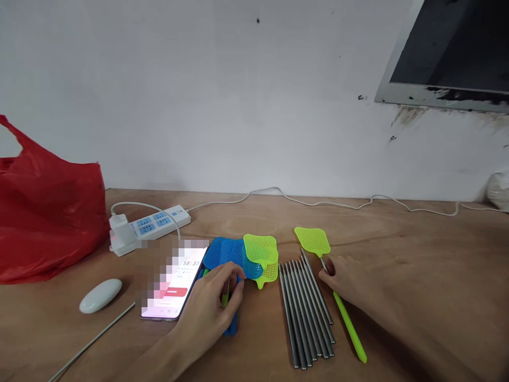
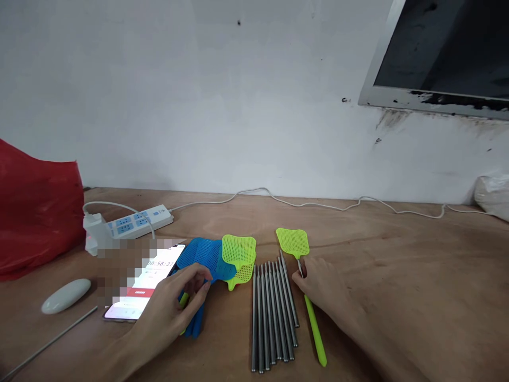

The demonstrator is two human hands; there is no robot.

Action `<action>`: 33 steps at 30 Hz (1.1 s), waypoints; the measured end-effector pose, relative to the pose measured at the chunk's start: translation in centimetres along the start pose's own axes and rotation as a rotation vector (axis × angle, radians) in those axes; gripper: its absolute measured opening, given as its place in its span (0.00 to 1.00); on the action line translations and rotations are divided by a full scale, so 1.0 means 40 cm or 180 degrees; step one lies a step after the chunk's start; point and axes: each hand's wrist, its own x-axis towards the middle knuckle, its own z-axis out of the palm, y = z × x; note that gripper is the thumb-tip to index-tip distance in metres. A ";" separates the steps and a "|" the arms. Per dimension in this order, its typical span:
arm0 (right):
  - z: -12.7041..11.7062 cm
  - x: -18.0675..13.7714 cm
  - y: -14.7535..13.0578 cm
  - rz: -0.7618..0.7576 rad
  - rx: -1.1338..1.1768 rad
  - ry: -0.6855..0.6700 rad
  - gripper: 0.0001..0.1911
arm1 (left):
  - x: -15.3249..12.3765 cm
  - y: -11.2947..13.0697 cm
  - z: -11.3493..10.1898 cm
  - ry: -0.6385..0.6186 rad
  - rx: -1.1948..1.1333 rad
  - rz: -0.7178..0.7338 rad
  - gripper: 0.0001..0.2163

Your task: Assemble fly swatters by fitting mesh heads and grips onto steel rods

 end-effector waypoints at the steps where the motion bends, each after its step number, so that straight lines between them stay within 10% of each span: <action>1: 0.001 0.005 0.003 0.0001 0.0127 0.0022 0.13 | -0.001 0.001 0.000 0.0000 -0.0009 0.0007 0.06; 19: -0.048 -0.037 -0.109 0.0963 0.4969 -0.0824 0.11 | -0.006 0.020 0.006 -0.0139 -0.0013 0.0028 0.06; 33: -0.023 -0.085 -0.157 0.0528 0.5590 -0.1294 0.10 | -0.009 0.043 -0.005 -0.0690 -0.0502 0.0091 0.08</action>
